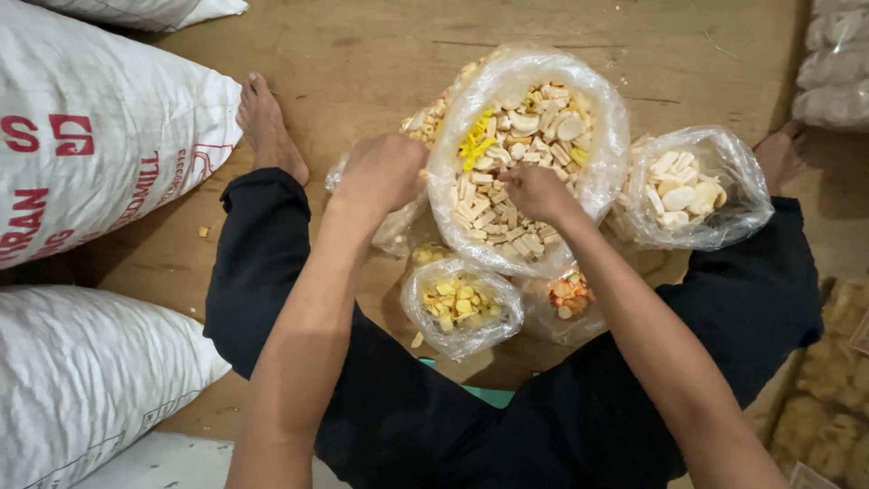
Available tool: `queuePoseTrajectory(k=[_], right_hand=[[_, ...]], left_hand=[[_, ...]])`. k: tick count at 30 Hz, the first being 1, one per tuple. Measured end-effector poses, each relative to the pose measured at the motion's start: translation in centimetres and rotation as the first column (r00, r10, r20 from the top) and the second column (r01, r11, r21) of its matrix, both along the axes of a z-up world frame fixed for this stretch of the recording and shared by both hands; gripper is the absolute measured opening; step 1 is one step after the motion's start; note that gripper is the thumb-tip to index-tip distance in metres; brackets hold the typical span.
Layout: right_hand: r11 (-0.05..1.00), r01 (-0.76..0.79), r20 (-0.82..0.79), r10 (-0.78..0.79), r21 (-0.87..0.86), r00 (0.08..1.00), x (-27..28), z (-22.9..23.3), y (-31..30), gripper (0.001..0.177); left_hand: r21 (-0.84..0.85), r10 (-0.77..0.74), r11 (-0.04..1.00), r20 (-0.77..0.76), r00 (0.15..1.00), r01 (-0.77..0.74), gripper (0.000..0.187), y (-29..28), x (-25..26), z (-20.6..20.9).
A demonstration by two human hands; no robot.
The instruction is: Mixing and packing various types of snacks from smaller bags into a larger central bag by hand.
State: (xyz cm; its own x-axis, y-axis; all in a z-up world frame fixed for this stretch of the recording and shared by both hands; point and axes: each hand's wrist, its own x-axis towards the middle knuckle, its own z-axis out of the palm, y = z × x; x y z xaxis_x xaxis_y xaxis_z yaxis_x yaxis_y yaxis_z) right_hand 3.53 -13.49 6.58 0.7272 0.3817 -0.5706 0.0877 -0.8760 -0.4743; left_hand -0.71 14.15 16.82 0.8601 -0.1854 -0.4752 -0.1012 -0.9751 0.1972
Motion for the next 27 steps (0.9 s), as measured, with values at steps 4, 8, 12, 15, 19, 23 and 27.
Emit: queuePoseTrajectory(k=[4, 8, 12, 15, 19, 23, 27], right_hand=[[0.978, -0.032, 0.028, 0.039, -0.206, 0.999, -1.0, -3.0, 1.4, 0.041], [0.922, -0.177, 0.083, 0.218, -0.344, 0.972, -2.2, 0.6, 3.3, 0.037], [0.852, -0.205, 0.134, 0.302, -0.481, 0.944, -2.4, -7.3, 1.7, 0.037], [0.849, -0.196, 0.129, 0.293, -0.490, 0.947, -2.6, -5.6, 2.2, 0.041], [0.840, -0.185, 0.011, 0.221, -0.511, 0.975, -2.0, 2.3, 4.4, 0.045], [0.867, -0.152, -0.015, 0.164, -0.474, 0.986, -1.5, 0.8, 2.2, 0.045], [0.872, -0.188, -0.066, 0.177, -0.453, 0.982, -0.8, -0.6, 0.3, 0.046]], left_hand=[[0.102, 0.071, 0.993, -0.062, 0.996, -0.064, 0.033, 1.8, -0.8, -2.5], [0.032, 0.063, 0.998, -0.180, 0.982, -0.058, 0.040, 0.4, -1.4, -0.1], [-0.083, -0.034, 0.996, -0.178, 0.983, 0.020, 0.040, -2.0, -1.8, 1.6], [-0.175, -0.085, 0.983, -0.122, 0.989, 0.063, 0.035, -5.0, -1.5, -0.4], [-0.185, -0.170, 0.970, -0.060, 0.984, 0.157, 0.029, -6.3, -1.6, -4.1], [-0.143, -0.202, 0.969, 0.002, 0.979, 0.200, 0.021, -6.8, -1.2, -5.0], [-0.117, -0.215, 0.970, -0.015, 0.976, 0.212, 0.019, -7.1, -1.1, -5.2]])
